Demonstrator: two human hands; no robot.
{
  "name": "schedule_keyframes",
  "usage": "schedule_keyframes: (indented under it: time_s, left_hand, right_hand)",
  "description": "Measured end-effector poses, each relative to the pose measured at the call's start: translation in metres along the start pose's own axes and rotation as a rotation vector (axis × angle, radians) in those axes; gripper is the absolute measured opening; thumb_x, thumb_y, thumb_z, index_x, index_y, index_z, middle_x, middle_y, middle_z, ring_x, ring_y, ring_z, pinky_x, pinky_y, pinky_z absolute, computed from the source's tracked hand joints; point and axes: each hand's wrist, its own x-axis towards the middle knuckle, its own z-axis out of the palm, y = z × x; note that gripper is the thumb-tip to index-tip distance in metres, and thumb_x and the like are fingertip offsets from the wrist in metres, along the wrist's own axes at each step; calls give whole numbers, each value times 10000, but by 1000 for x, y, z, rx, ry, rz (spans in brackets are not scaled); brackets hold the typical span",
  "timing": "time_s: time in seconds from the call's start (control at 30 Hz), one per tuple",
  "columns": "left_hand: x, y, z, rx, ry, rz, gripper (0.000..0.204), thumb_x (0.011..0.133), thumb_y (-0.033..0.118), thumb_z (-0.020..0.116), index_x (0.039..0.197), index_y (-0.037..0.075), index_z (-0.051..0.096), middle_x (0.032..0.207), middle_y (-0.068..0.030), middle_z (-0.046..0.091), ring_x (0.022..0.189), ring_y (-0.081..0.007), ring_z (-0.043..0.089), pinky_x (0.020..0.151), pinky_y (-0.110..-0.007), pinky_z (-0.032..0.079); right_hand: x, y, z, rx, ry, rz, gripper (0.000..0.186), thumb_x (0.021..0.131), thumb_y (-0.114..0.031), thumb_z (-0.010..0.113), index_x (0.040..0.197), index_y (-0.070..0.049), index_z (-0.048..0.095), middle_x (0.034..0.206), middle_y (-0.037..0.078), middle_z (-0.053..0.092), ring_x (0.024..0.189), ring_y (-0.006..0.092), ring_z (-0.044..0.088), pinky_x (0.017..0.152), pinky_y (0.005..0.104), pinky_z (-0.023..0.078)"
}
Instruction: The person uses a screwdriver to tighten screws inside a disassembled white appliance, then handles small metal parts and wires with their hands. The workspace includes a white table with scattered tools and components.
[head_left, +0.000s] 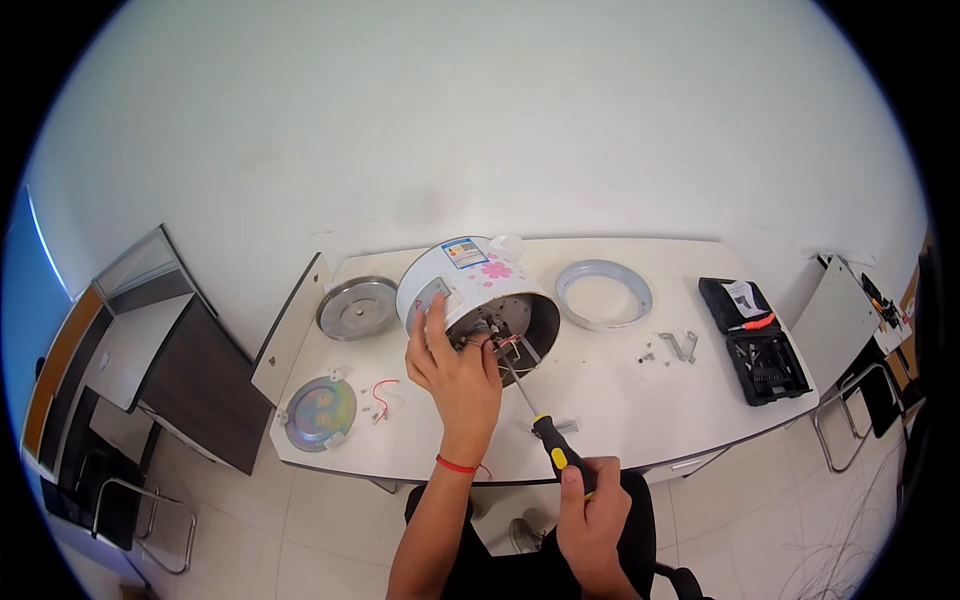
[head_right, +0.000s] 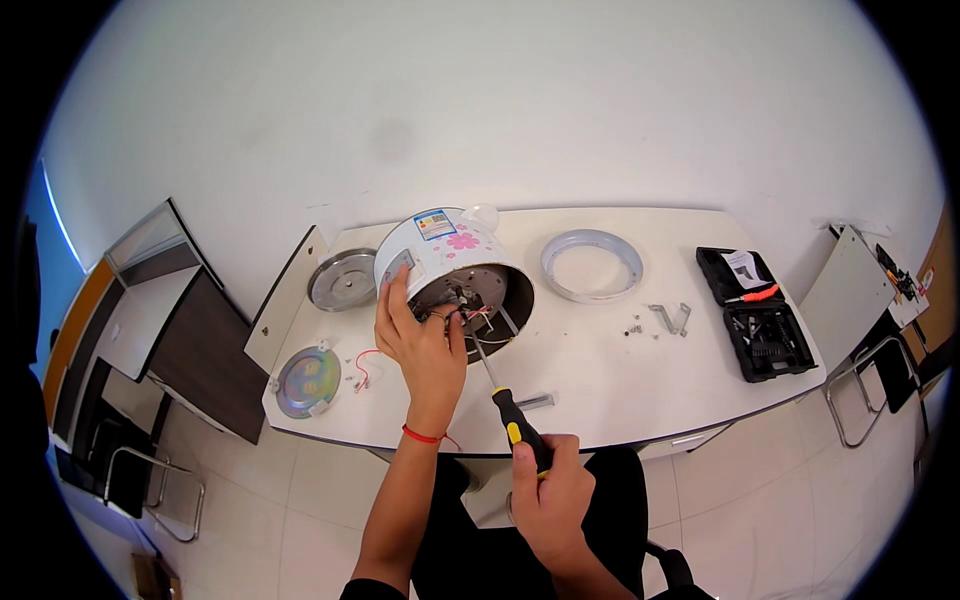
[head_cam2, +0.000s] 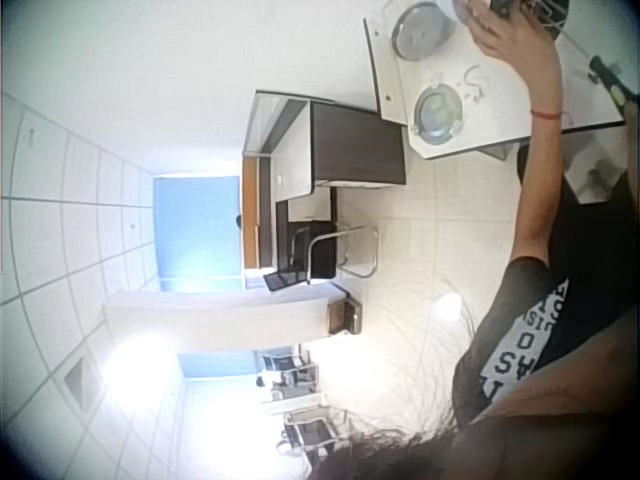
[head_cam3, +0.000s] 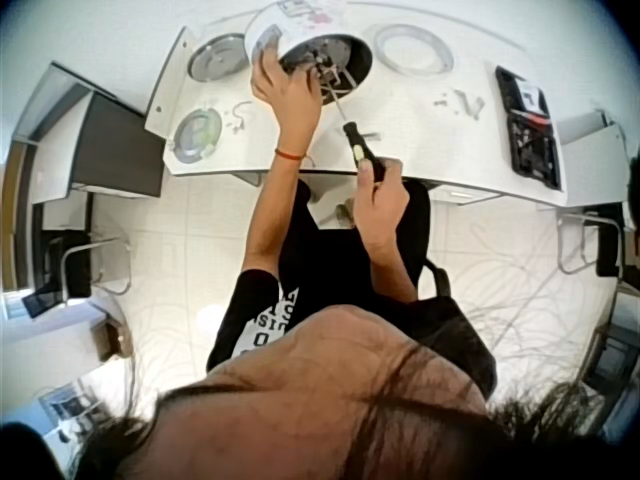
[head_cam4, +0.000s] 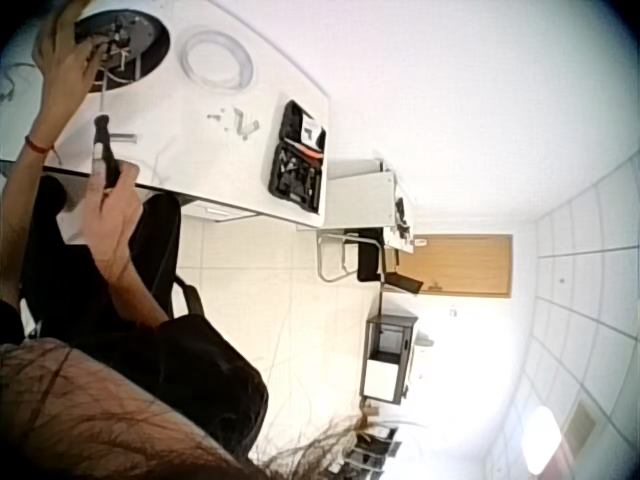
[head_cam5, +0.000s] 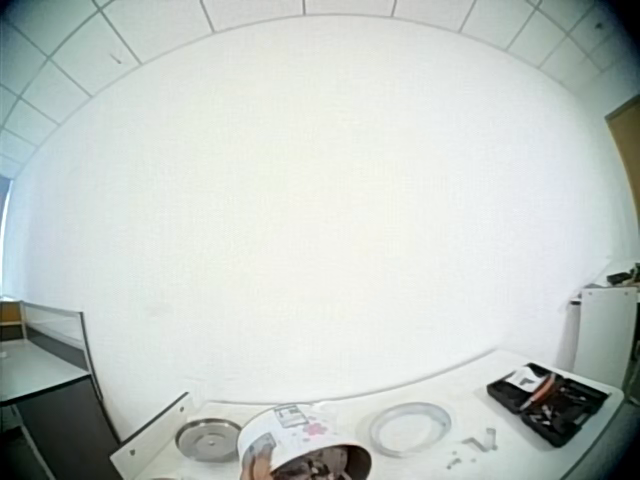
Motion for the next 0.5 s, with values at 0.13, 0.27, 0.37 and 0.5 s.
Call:
schedule_keyframes:
  time_s: [0.13,0.27,0.37,0.5]
  left_hand:
    - [0,1,-1,-1,-5,1,40,831,73,764,856,48,745,1646,-162,354,1493,-432,301,1154,-571,235]
    - [0,0,1,-2,9,6,41,828,69,763,854,45,743,1643,-166,356,1493,-435,302,1156,-573,233]
    - [0,0,1,-4,8,9,41,828,68,763,853,43,742,1642,-167,356,1494,-436,301,1157,-573,233]
    - [0,0,0,-5,0,3,41,831,70,762,855,43,743,1641,-166,357,1494,-436,300,1157,-574,233]
  right_hand:
    - [3,-11,7,140,157,-126,392,966,-180,733,1177,59,504,797,130,633,619,194,616,582,307,493]
    - [-4,-2,1,108,42,19,456,940,-180,749,1221,47,470,853,141,629,642,198,610,610,305,495]
    - [1,-8,1,141,69,67,489,920,-185,769,1227,40,463,880,152,638,633,193,606,602,306,489]
    - [2,-27,-4,158,53,33,428,983,-205,718,1238,39,474,859,156,655,595,181,599,568,308,478]
